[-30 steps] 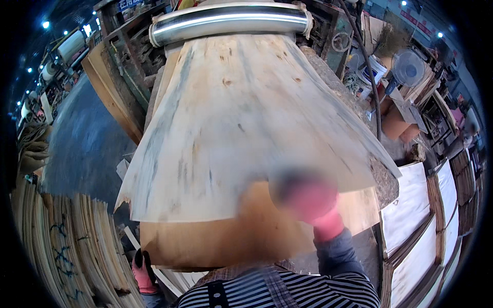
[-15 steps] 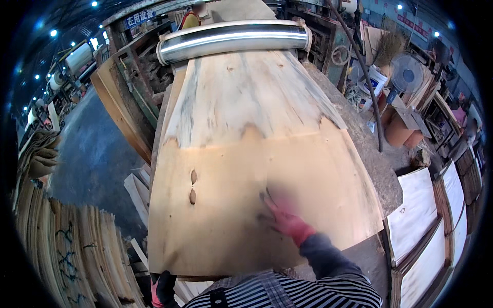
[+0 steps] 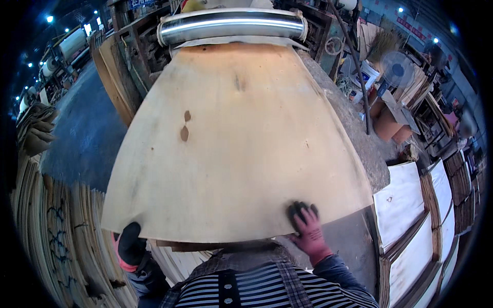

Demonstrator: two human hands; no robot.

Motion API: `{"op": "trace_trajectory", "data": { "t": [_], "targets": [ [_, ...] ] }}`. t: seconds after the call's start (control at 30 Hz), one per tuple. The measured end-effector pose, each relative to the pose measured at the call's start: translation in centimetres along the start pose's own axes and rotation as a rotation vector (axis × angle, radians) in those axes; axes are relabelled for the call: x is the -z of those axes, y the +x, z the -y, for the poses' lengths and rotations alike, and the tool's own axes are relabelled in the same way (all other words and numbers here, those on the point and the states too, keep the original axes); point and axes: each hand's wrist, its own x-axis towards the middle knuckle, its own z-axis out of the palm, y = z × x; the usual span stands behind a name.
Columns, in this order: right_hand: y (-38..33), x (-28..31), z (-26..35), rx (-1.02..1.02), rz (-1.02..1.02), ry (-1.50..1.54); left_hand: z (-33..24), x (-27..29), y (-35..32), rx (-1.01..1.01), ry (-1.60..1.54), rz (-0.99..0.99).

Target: The person repeatedly picks up large thin wood sheets from a nearby stack and feeds them one by one into a roller machine. They use a long metal bar to push the sheets through the rollers and then stack the processed sheets on the output side.

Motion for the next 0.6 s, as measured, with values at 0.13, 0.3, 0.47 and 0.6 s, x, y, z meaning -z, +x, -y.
{"op": "trace_trajectory", "data": {
  "t": [0.13, 0.3, 0.47, 0.6],
  "targets": [
    [-0.3, 6.7, 2.1, 0.087, -0.323, 0.063, -1.0, 3.5, -2.3, -0.215, -0.237, 0.035],
    [2.2, 11.4, 4.3, 0.162, -0.359, -0.122, 0.6, 6.9, -1.8, -0.108, -0.273, 0.126],
    [9.1, 10.9, 3.1, 0.150, -0.239, -0.148, 7.0, 9.2, 2.7, 0.038, -0.264, 0.192],
    [12.6, 10.3, 1.8, 0.201, -0.203, -0.156, 21.4, 19.1, 3.7, 0.068, 0.131, 0.015]
  ]
}}
